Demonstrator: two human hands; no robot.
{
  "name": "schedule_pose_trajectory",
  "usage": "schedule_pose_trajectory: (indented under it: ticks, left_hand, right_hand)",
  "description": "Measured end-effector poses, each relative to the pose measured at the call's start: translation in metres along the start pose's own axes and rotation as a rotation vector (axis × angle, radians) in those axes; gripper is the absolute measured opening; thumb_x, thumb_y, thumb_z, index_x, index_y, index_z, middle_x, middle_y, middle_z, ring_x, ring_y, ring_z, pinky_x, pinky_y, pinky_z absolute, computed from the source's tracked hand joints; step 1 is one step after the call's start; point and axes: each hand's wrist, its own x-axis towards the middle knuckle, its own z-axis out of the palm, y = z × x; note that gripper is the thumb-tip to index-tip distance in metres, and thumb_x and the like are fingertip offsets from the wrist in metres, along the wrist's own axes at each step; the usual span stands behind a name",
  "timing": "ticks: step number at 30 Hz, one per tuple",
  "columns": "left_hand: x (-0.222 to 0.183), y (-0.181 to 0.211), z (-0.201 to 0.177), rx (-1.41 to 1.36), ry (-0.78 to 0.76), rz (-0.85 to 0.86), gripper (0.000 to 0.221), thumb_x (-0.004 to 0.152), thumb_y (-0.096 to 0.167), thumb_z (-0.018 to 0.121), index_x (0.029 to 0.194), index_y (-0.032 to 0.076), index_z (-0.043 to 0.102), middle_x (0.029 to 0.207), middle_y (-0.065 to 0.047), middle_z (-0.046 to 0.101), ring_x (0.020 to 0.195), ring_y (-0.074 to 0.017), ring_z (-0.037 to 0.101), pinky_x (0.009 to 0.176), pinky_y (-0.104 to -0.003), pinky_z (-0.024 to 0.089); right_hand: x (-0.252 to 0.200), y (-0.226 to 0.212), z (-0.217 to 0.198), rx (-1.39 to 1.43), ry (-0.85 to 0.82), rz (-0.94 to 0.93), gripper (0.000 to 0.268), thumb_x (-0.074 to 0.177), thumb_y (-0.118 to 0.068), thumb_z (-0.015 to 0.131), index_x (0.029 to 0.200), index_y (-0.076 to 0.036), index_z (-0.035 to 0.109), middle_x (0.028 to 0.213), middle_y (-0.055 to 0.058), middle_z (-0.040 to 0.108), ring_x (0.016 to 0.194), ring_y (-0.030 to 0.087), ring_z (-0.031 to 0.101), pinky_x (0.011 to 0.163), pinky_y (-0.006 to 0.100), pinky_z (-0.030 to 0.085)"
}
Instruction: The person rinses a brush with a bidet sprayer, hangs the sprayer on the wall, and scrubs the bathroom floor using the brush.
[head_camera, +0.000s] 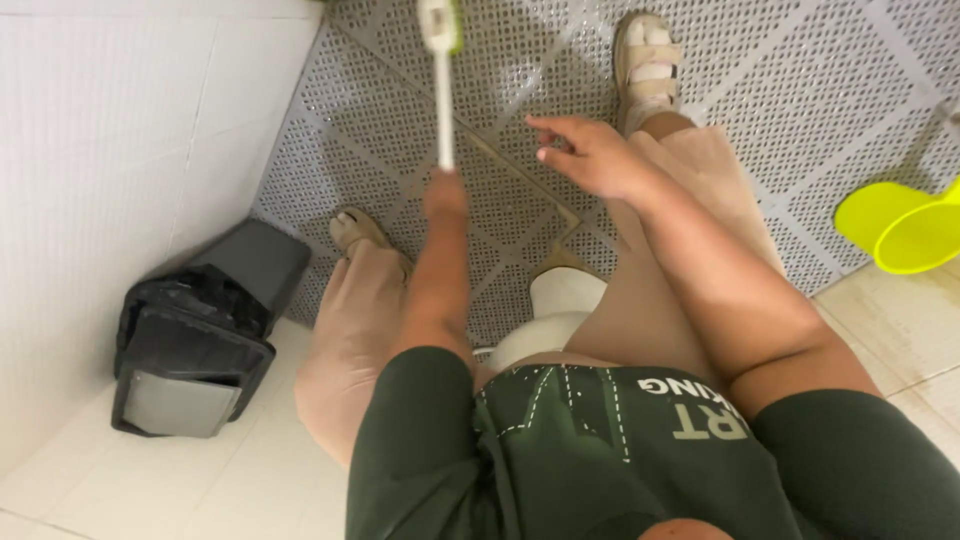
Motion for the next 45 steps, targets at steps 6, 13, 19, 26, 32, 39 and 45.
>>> schedule_pose_trajectory:
  ticks: [6, 13, 19, 26, 32, 39, 45]
  left_hand:
    - [-0.025, 0.028, 0.012, 0.393, -0.268, 0.221, 0.039, 0.107, 0.042, 0.041, 0.129, 0.011, 0.052, 0.11, -0.019, 0.072, 0.098, -0.039, 0.072, 0.084, -0.056, 0.056]
    - [0.069, 0.031, -0.07, 0.052, 0.04, -0.05, 0.035, 0.108, 0.034, 0.043, 0.127, 0.006, 0.053, 0.107, -0.019, 0.074, 0.092, -0.0392, 0.075, 0.076, -0.054, 0.061]
    - [0.013, 0.031, -0.013, 0.394, -0.197, 0.355, 0.037, 0.105, 0.039, 0.048, 0.127, 0.01, 0.054, 0.109, -0.021, 0.072, 0.098, -0.0408, 0.071, 0.085, -0.056, 0.055]
    - [0.048, 0.048, -0.036, 0.064, -0.005, 0.087, 0.041, 0.108, 0.04, 0.044, 0.132, 0.009, 0.055, 0.115, -0.023, 0.072, 0.104, -0.0448, 0.07, 0.087, -0.057, 0.056]
    - [0.028, 0.054, -0.006, 0.349, -0.195, 0.309, 0.045, 0.106, 0.045, 0.044, 0.13, 0.009, 0.057, 0.126, -0.024, 0.069, 0.117, -0.0442, 0.066, 0.101, -0.057, 0.05]
    - [0.079, 0.065, -0.06, -0.075, 0.025, -0.003, 0.045, 0.105, 0.036, 0.046, 0.135, 0.005, 0.057, 0.128, -0.024, 0.068, 0.114, -0.0451, 0.068, 0.093, -0.056, 0.057]
    - [0.026, 0.069, -0.025, 0.293, -0.156, 0.261, 0.046, 0.108, 0.041, 0.042, 0.138, 0.009, 0.054, 0.13, -0.024, 0.064, 0.117, -0.0453, 0.063, 0.098, -0.06, 0.049]
  right_hand:
    - [-0.001, -0.02, 0.009, -0.233, 0.083, -0.052, 0.064, 0.1, -0.031, 0.067, 0.158, -0.016, 0.044, 0.154, 0.023, 0.045, 0.132, 0.04, 0.05, 0.112, 0.048, 0.041]
    - [-0.002, -0.028, 0.026, -0.66, 0.044, 0.086, 0.085, 0.096, -0.048, 0.064, 0.166, -0.02, 0.025, 0.172, 0.023, 0.002, 0.155, 0.045, -0.01, 0.118, 0.072, -0.004]
    - [0.007, -0.021, 0.04, -0.758, 0.08, 0.036, 0.09, 0.095, -0.049, 0.065, 0.168, -0.016, 0.025, 0.174, 0.02, 0.002, 0.158, 0.043, -0.01, 0.121, 0.072, -0.004]
    - [0.005, -0.007, 0.051, -0.73, 0.046, 0.042, 0.091, 0.091, -0.046, 0.069, 0.165, -0.016, 0.027, 0.172, 0.023, 0.004, 0.157, 0.046, -0.006, 0.119, 0.073, -0.004]
    - [0.016, -0.012, 0.05, -0.707, 0.071, 0.066, 0.092, 0.088, -0.045, 0.07, 0.164, -0.017, 0.024, 0.171, 0.023, 0.004, 0.157, 0.046, -0.004, 0.119, 0.072, -0.002]
    - [0.021, 0.002, 0.054, -0.714, 0.07, 0.105, 0.092, 0.09, -0.045, 0.069, 0.164, -0.019, 0.019, 0.169, 0.025, 0.002, 0.156, 0.047, -0.002, 0.12, 0.07, 0.0]
    - [0.031, -0.014, 0.048, -0.67, 0.019, 0.162, 0.092, 0.091, -0.045, 0.066, 0.164, -0.022, 0.016, 0.17, 0.024, -0.001, 0.156, 0.046, -0.002, 0.121, 0.067, -0.001]
